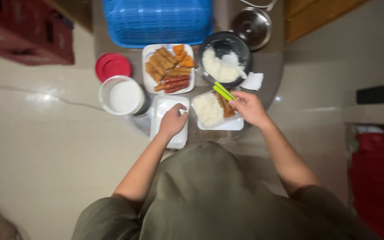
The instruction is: The person prepares food containers by scooping cooked rice from a pot and using tongs to transfer fried spring rolls and sausages into the containers alongside the rice.
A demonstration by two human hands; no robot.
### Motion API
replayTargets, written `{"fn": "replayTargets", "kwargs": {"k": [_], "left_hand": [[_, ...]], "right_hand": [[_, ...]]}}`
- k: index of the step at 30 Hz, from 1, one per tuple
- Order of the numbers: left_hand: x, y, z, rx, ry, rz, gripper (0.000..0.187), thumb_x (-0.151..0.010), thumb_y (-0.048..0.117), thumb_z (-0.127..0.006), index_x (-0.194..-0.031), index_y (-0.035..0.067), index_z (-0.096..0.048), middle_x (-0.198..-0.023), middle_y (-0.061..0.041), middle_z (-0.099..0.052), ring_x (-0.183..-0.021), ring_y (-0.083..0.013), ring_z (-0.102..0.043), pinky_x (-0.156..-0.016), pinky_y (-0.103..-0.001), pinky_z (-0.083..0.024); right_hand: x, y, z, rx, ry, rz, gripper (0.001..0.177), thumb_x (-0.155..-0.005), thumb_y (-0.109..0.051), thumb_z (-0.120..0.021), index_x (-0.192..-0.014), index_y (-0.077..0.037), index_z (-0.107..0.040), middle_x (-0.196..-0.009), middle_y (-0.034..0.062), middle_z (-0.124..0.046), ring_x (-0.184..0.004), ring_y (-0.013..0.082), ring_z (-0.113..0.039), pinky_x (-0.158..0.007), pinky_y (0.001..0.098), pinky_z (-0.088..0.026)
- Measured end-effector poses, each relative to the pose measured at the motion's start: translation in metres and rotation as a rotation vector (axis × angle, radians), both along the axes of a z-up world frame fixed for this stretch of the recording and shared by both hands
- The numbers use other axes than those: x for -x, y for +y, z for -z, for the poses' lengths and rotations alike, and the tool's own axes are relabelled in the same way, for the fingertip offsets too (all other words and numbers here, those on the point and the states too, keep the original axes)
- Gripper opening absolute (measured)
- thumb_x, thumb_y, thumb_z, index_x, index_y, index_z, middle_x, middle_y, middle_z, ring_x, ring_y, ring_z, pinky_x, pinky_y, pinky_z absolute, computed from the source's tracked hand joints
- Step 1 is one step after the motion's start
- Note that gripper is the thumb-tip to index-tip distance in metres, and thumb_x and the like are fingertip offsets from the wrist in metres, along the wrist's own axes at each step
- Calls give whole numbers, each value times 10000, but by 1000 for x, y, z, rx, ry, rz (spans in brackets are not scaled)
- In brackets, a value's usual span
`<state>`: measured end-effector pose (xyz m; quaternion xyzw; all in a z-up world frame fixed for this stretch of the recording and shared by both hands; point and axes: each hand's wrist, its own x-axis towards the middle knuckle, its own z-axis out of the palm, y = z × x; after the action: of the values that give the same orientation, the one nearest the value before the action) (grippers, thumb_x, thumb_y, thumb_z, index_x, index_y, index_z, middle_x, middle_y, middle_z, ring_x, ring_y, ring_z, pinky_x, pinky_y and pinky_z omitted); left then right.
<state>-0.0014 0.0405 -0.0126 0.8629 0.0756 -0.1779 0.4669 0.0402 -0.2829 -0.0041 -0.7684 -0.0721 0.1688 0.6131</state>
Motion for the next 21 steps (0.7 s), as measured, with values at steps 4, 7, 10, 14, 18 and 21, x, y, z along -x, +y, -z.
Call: {"fn": "replayTargets", "kwargs": {"k": [4,7,10,14,18,21], "left_hand": [[19,19,-5,-12,34,-63,345,-828,287,-620,-1114,109,-694,-798,-141,-701,-787,-316,-691,-739,-431,-525],[28,31,-3,-17,54,-86,351,-830,289,-616,-1121,109,-694,-808,-143,-704,-795,-317,-694,-743,-433,-524],[35,40,1,-5,56,-109,355,-831,292,-615,-1128,111,-691,-810,-140,-705,-800,-316,-695,-745,-433,-526],[39,45,-1,13,57,-133,353,-825,287,-621,-1123,110,-690,-809,-133,-700,-807,-314,-693,-745,-436,-525],[37,49,-4,32,41,-139,343,-831,277,-625,-1121,105,-690,-806,-134,-701,-809,-309,-696,-751,-431,-528],[35,51,-5,44,53,-140,339,-837,269,-625,-1126,103,-686,-806,-142,-702,-802,-310,-698,-751,-428,-530]], "right_hand": [[-25,59,-76,664,-517,-169,323,-881,-246,-749,-1118,-27,-745,-946,132,-709,-844,331,-689,-717,413,-543],[-44,82,-78,842,-548,-309,239,-891,-232,-721,-1053,-57,-739,-960,127,-705,-860,374,-684,-727,489,-530],[-61,92,-57,955,-707,-425,179,-871,-221,-728,-920,-49,-719,-908,118,-698,-813,353,-700,-708,471,-552],[-73,99,-45,1024,-839,-493,142,-856,-200,-732,-842,-62,-703,-870,106,-688,-751,320,-711,-653,437,-567],[-80,101,-38,1060,-884,-532,136,-836,-191,-736,-840,-59,-703,-859,99,-691,-731,309,-716,-622,428,-573],[-83,104,-33,1074,-892,-545,131,-838,-187,-730,-828,-59,-703,-870,94,-699,-730,303,-720,-612,426,-575]]}}
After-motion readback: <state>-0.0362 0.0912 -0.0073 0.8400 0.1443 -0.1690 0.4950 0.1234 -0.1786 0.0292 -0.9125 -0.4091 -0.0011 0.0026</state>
